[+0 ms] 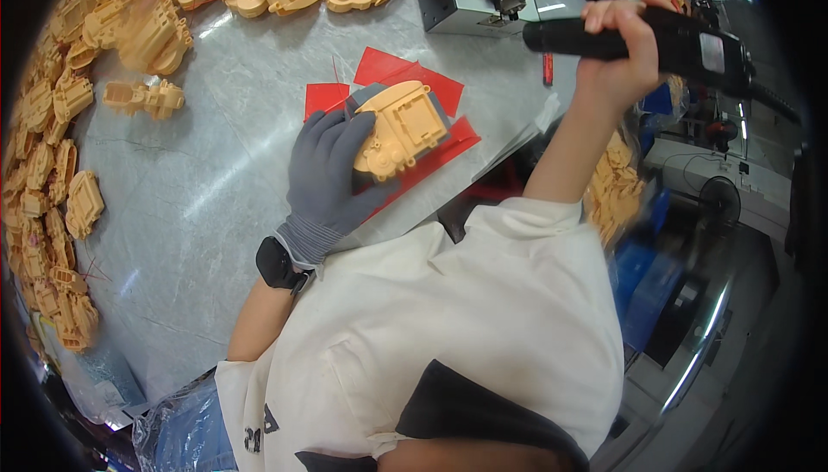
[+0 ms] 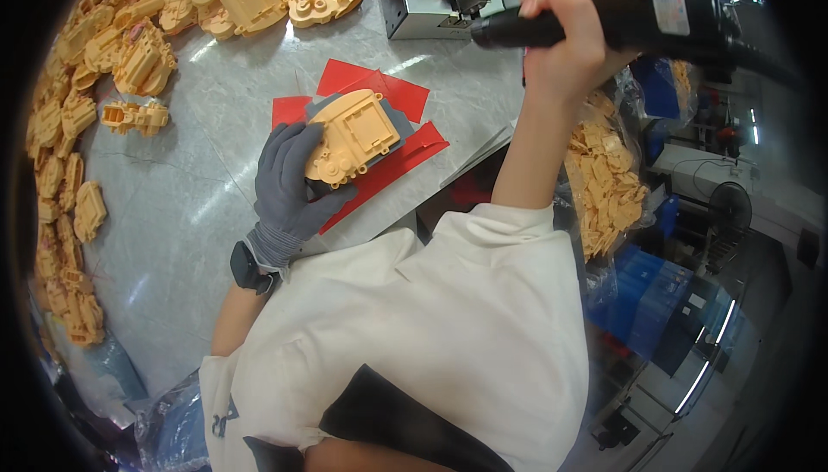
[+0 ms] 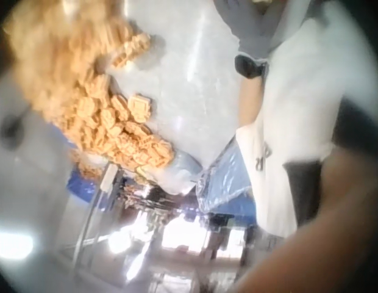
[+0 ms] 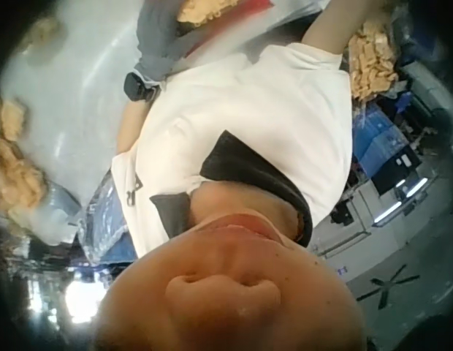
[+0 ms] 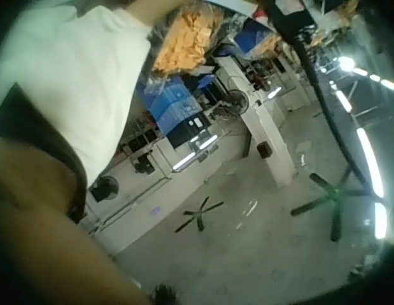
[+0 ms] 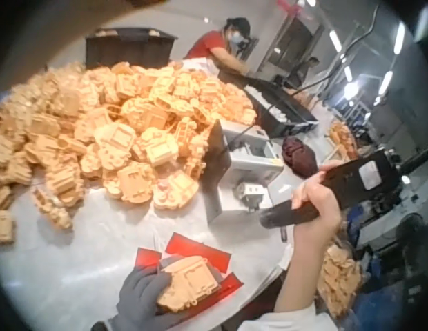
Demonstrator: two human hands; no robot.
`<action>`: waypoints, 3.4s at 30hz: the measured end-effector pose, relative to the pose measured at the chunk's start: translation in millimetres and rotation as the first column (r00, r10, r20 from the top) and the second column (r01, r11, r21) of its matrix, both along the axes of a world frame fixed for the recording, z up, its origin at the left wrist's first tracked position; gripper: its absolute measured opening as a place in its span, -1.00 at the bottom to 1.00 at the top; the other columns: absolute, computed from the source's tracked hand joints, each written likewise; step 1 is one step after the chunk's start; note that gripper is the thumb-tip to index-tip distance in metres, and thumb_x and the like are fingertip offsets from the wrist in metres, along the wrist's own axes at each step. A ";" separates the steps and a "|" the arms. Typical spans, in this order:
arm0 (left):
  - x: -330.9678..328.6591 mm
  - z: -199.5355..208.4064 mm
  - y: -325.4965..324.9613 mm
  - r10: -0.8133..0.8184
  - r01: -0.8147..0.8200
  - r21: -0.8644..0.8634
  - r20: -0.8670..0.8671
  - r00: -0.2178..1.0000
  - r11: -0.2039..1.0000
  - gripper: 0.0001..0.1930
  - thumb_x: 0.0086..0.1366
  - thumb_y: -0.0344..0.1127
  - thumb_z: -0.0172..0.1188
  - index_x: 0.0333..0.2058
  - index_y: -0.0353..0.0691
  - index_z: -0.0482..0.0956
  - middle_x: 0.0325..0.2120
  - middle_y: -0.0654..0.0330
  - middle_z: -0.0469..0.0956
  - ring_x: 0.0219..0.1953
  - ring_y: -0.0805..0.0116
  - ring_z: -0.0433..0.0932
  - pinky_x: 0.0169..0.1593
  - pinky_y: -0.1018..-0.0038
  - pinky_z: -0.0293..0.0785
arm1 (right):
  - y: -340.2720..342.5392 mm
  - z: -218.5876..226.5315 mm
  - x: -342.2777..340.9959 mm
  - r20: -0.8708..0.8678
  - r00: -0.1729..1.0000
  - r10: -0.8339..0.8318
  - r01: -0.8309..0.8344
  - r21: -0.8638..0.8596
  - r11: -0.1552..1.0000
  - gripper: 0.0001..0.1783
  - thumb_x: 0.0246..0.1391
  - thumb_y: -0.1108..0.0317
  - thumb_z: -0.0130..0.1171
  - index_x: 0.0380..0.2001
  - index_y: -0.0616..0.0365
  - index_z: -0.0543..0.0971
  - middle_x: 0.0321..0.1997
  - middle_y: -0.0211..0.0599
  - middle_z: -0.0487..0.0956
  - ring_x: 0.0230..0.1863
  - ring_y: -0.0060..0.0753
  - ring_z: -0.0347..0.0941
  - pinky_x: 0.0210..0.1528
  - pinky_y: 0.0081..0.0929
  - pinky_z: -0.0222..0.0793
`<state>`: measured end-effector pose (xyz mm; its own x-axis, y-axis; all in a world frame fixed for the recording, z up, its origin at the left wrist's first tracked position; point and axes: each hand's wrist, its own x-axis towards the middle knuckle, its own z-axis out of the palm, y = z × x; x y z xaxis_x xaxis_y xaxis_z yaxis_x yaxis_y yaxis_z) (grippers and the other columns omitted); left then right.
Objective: Assembling and finishing plastic toy housings using an electric hand tool in a factory.
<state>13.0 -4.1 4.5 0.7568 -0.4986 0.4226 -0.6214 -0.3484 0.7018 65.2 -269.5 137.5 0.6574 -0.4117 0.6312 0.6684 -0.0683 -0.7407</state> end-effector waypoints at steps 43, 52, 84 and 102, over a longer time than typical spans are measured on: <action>4.5 -3.9 1.0 -0.018 0.018 -0.008 -0.012 1.000 1.000 -0.21 -0.27 -0.24 0.44 0.02 -0.28 0.33 -0.09 0.02 0.43 -0.03 -0.03 0.39 0.08 0.15 0.29 | 75.7 -15.9 -65.8 -0.242 0.841 0.484 -0.515 -0.085 0.853 -0.65 -0.20 0.63 0.08 -0.30 0.18 0.23 -0.61 -0.30 0.35 -0.63 -0.53 0.25 -0.53 -0.55 0.23; -1.4 -5.1 2.6 -0.010 0.010 0.008 0.013 1.000 1.000 -0.22 -0.23 -0.19 0.43 0.03 -0.27 0.32 -0.09 0.00 0.42 -0.02 -0.04 0.38 0.08 0.17 0.29 | 55.9 -25.7 -64.2 -0.137 0.803 0.580 -0.570 0.108 0.815 -0.62 -0.21 0.60 0.06 -0.24 0.22 0.25 -0.62 -0.32 0.34 -0.65 -0.47 0.29 -0.47 -0.44 0.28; 1.0 0.7 -0.3 -0.016 0.016 -0.020 0.006 1.000 1.000 -0.21 -0.23 -0.17 0.43 0.03 -0.28 0.32 -0.12 -0.05 0.43 -0.04 -0.09 0.39 0.07 0.15 0.29 | 28.7 18.1 62.5 -0.083 0.976 -0.201 0.186 -0.159 0.970 -0.91 -0.25 0.51 0.08 -0.60 0.23 0.37 -0.70 -0.34 0.38 -0.72 -0.50 0.31 -0.61 -0.61 0.23; 0.3 1.1 -1.3 -0.005 0.005 0.005 0.014 1.000 1.000 -0.20 -0.24 -0.15 0.43 0.03 -0.29 0.31 -0.10 -0.04 0.43 -0.03 -0.09 0.39 0.12 0.13 0.25 | 26.0 18.9 60.0 -0.120 0.973 -0.198 0.185 -0.118 0.976 -0.93 -0.26 0.57 0.04 -0.68 0.21 0.37 -0.73 -0.38 0.39 -0.74 -0.55 0.29 -0.63 -0.65 0.18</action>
